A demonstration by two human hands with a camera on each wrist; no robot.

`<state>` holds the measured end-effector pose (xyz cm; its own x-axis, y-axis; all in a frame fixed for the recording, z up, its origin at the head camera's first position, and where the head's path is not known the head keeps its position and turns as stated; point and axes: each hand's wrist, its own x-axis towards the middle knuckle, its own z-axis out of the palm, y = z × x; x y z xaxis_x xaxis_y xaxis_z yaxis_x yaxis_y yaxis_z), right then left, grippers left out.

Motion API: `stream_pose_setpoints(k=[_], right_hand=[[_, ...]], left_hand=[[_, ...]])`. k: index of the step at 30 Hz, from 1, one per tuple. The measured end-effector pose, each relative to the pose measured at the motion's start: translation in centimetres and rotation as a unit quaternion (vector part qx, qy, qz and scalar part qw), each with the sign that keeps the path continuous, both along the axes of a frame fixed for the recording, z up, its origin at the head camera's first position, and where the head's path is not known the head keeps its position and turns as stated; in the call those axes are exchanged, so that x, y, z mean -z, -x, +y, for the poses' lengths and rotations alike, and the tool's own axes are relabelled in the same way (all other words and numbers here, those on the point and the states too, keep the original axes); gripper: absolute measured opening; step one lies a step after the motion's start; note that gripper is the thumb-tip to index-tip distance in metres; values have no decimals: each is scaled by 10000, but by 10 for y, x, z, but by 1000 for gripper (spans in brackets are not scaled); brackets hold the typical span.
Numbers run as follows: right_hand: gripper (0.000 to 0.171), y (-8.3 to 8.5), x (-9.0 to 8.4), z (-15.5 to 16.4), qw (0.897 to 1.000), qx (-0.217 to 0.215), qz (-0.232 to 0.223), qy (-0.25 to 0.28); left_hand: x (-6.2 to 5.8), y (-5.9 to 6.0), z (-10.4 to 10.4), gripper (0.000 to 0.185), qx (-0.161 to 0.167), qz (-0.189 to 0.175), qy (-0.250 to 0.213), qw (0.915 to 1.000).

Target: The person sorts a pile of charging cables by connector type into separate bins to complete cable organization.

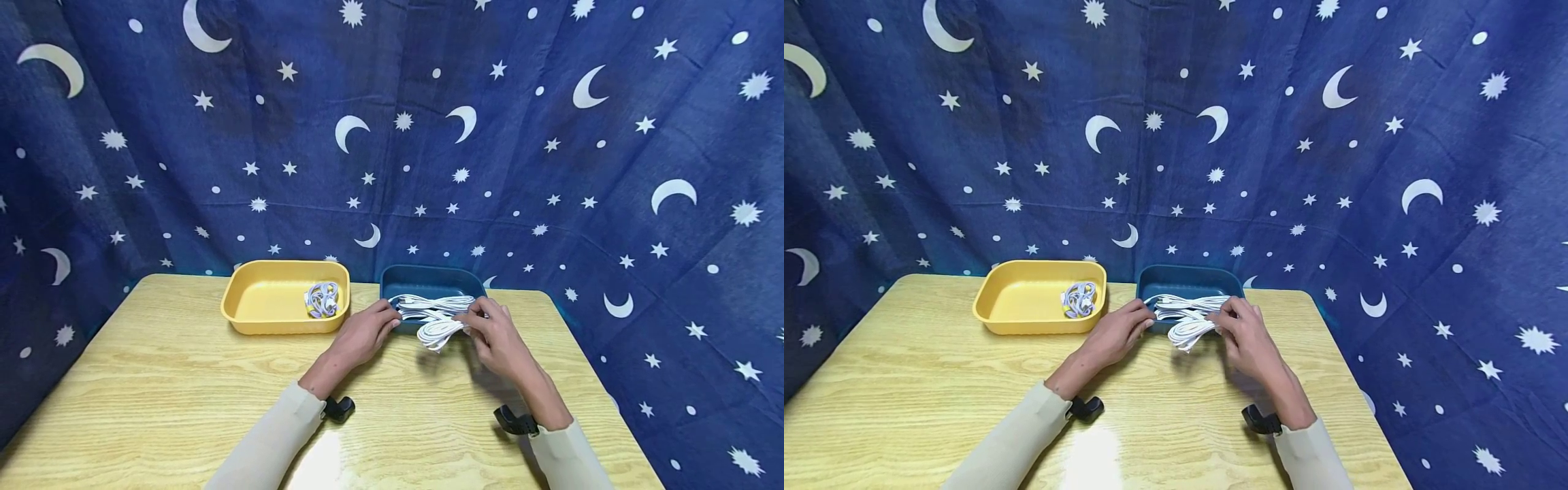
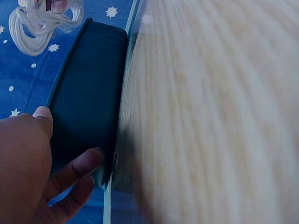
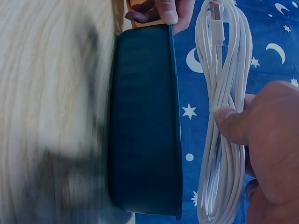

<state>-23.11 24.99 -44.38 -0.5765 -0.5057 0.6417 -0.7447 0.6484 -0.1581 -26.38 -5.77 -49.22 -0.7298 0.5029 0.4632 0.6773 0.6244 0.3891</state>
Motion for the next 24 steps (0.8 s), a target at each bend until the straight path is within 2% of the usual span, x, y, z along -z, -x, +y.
stream_pose_setpoints(k=[8, 24], right_hand=[[29, 14, 4, -1, 9996, 258, 84, 118], [34, 39, 8, -15, 9972, 714, -38, 222]], left_hand=[[-1, 0, 0, 25, 28, -65, -10, 10000], [0, 1, 0, 24, 17, -78, -17, 10000]])
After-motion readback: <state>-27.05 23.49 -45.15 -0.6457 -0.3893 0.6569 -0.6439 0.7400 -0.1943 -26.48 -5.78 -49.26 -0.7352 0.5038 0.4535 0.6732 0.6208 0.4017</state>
